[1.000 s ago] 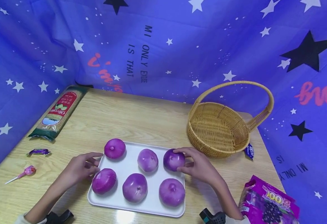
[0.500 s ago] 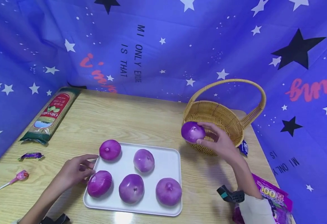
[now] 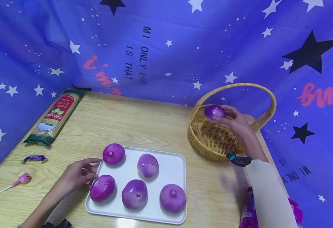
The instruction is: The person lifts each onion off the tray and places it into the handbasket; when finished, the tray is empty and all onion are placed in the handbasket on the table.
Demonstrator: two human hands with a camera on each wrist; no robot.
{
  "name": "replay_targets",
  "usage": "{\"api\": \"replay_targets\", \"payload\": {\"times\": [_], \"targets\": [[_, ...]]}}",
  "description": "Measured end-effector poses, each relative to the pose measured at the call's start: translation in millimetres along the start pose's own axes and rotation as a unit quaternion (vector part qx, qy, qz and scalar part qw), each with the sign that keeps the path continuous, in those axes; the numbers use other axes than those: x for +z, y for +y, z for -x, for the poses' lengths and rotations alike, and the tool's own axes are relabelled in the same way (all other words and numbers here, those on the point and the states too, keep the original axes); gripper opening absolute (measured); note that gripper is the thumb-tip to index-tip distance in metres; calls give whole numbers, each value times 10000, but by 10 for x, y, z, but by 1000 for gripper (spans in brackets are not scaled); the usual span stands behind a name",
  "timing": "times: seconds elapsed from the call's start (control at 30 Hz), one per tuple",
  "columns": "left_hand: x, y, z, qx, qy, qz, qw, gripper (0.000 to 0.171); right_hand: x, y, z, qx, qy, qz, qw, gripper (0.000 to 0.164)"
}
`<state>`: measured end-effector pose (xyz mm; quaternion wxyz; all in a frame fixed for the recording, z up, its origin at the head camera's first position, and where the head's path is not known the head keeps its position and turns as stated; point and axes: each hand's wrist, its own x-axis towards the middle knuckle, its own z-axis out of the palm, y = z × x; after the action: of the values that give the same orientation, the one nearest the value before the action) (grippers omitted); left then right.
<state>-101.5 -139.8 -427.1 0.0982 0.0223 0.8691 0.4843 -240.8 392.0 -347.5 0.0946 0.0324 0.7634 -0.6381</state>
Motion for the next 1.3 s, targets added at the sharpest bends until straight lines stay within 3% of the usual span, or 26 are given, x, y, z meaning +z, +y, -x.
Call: {"api": "replay_targets", "payload": {"times": [0.13,0.27,0.47,0.7,0.8,1.03,1.2,1.3], "targets": [[1,0,-2,-6,53,-20,10000,48,-82,151,-200,112,-44,376,9992,66],[5,-6,-3,39,68,-2,10000,47,-147,319,-336,181,-49,36,9998,63],[21,-7,-12,53,62,-43,10000,48,-256,511,-392,343,-47,189,9992,64],[1,-14,-24,108,151,-273,9995,47,-615,1062,-863,163,39,116,9998,65],[-9,-14,-27,133,203,-394,9989,47,-668,1159,-989,100,92,191,9997,63],[-5,-5,-21,95,160,-277,9994,46,-621,1051,-873,237,78,309,9992,63],[-1,-6,-6,-43,125,-98,9999,47,-456,777,-652,145,-46,664,9977,67],[3,-13,4,-139,105,3,9998,48,-423,648,-532,50,-6,609,9981,67]]}}
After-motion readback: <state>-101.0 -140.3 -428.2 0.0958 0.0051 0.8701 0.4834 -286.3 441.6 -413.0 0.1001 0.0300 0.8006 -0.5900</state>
